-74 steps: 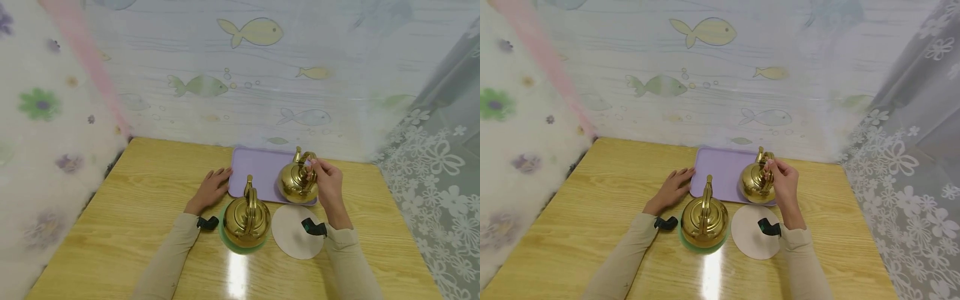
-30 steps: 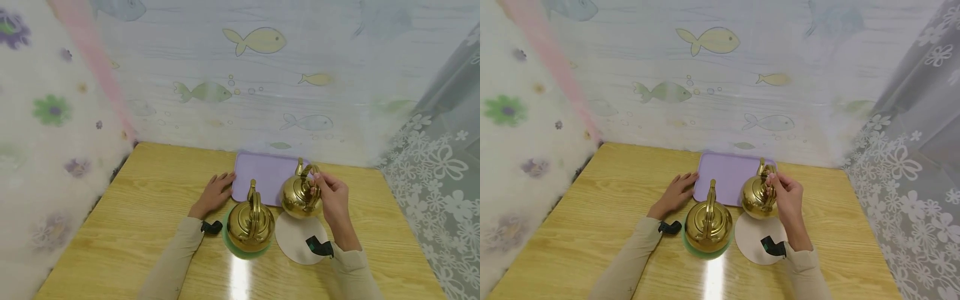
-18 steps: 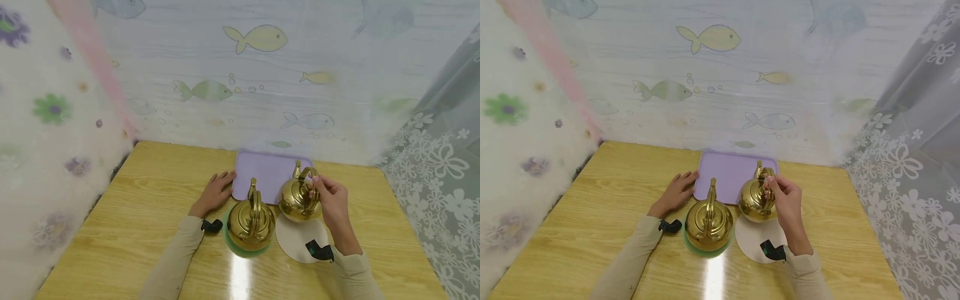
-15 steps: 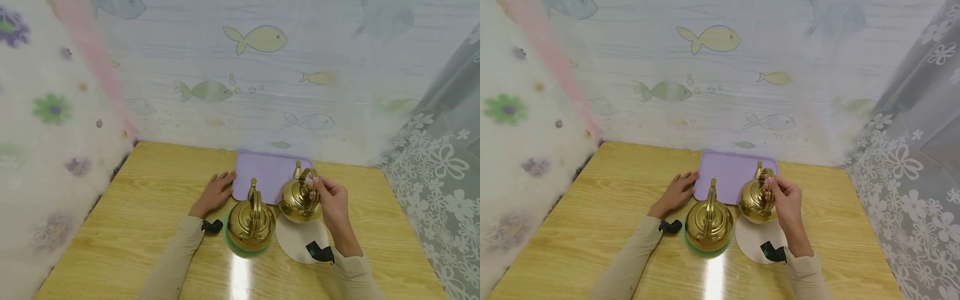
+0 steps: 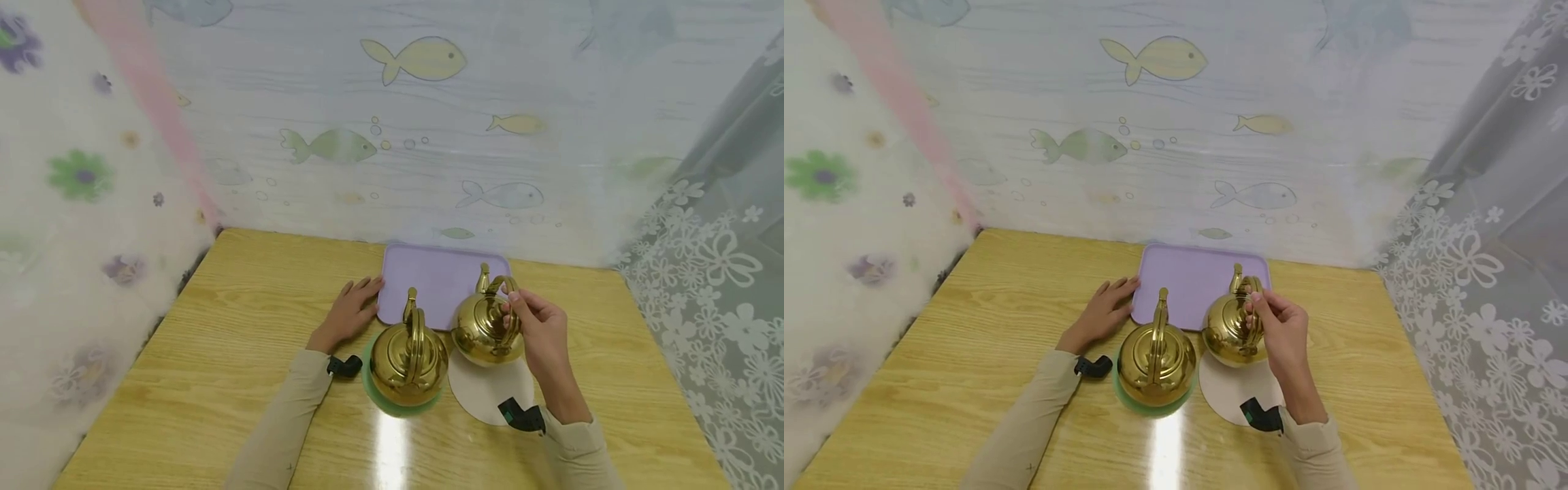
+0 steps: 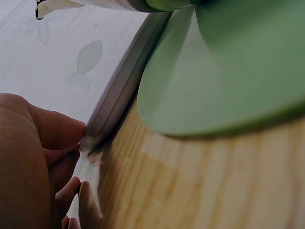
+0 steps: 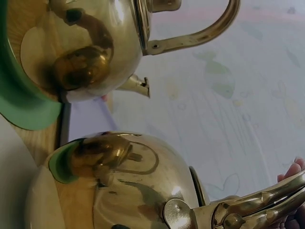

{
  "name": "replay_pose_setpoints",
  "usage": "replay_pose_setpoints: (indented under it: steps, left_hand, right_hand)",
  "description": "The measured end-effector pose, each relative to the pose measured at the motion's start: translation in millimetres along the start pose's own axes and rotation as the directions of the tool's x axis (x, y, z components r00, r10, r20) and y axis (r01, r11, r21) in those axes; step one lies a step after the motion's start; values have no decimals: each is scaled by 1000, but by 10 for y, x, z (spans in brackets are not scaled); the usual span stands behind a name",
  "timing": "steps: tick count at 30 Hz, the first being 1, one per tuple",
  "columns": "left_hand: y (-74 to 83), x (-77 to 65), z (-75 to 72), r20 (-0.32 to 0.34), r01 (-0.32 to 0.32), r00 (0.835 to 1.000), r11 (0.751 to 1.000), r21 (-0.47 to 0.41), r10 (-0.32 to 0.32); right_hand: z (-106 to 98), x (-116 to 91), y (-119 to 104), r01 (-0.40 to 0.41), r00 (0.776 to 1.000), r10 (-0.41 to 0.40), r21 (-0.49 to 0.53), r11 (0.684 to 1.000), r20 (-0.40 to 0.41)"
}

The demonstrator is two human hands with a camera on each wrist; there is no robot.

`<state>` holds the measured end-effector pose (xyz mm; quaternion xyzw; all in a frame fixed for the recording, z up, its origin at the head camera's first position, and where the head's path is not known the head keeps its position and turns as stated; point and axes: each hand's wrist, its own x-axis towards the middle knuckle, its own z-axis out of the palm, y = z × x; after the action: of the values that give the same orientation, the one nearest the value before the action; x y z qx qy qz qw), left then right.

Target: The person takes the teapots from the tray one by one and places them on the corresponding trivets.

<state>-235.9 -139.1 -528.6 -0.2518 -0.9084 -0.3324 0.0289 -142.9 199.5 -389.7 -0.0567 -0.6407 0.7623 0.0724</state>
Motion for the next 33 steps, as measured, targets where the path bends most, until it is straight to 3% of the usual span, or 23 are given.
replay_pose_setpoints:
  steps: [19,33]
  left_hand:
    - [5,-4,2,-22,-19,1000,1000,-15,19]
    - [4,13,-5,4,7,1000,1000,-8,-7]
  right_hand:
    - [-65,-96,-28,8,1000,-8,-4,1000,1]
    - [-123,-224,-13,7,1000,-7,11,1000,-9]
